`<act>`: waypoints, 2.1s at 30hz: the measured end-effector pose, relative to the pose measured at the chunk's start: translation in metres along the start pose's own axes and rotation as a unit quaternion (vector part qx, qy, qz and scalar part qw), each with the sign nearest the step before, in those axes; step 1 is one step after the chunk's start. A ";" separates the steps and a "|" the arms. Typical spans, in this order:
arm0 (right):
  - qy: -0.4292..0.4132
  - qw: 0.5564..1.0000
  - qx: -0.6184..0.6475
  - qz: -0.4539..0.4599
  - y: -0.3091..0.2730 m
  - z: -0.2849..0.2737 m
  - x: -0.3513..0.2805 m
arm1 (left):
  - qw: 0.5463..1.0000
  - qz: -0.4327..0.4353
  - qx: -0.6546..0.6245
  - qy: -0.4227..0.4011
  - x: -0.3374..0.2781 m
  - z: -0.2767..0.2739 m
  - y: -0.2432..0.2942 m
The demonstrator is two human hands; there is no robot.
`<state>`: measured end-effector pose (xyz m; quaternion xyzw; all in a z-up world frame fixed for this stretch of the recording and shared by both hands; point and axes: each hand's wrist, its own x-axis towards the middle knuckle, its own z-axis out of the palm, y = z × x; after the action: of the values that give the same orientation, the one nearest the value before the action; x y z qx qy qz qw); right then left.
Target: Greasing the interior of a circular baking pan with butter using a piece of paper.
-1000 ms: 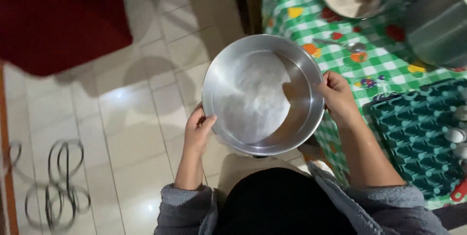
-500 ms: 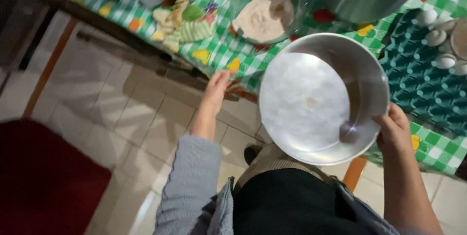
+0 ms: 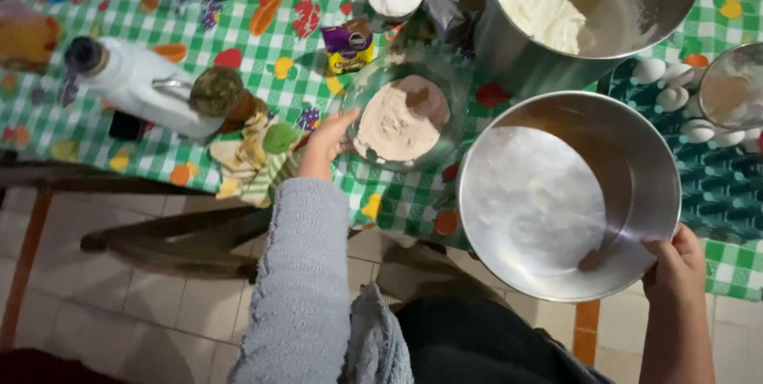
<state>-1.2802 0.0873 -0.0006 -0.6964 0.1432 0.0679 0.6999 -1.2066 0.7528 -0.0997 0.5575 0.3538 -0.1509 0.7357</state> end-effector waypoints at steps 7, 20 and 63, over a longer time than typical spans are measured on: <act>0.132 0.991 -0.035 0.003 0.026 0.003 -0.048 | 0.974 -0.004 0.226 -0.030 0.019 0.000 0.002; 0.183 0.975 0.077 -0.101 0.076 0.001 -0.117 | 0.985 0.166 0.047 -0.025 -0.039 -0.019 0.096; 0.000 0.976 0.045 0.212 0.022 0.291 -0.033 | 0.919 0.132 -0.368 0.054 0.153 -0.111 0.148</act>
<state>-1.2871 0.3802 -0.0154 -0.6179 0.2903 0.2080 0.7004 -1.0469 0.9314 -0.1133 0.2965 0.3468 0.1190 0.8818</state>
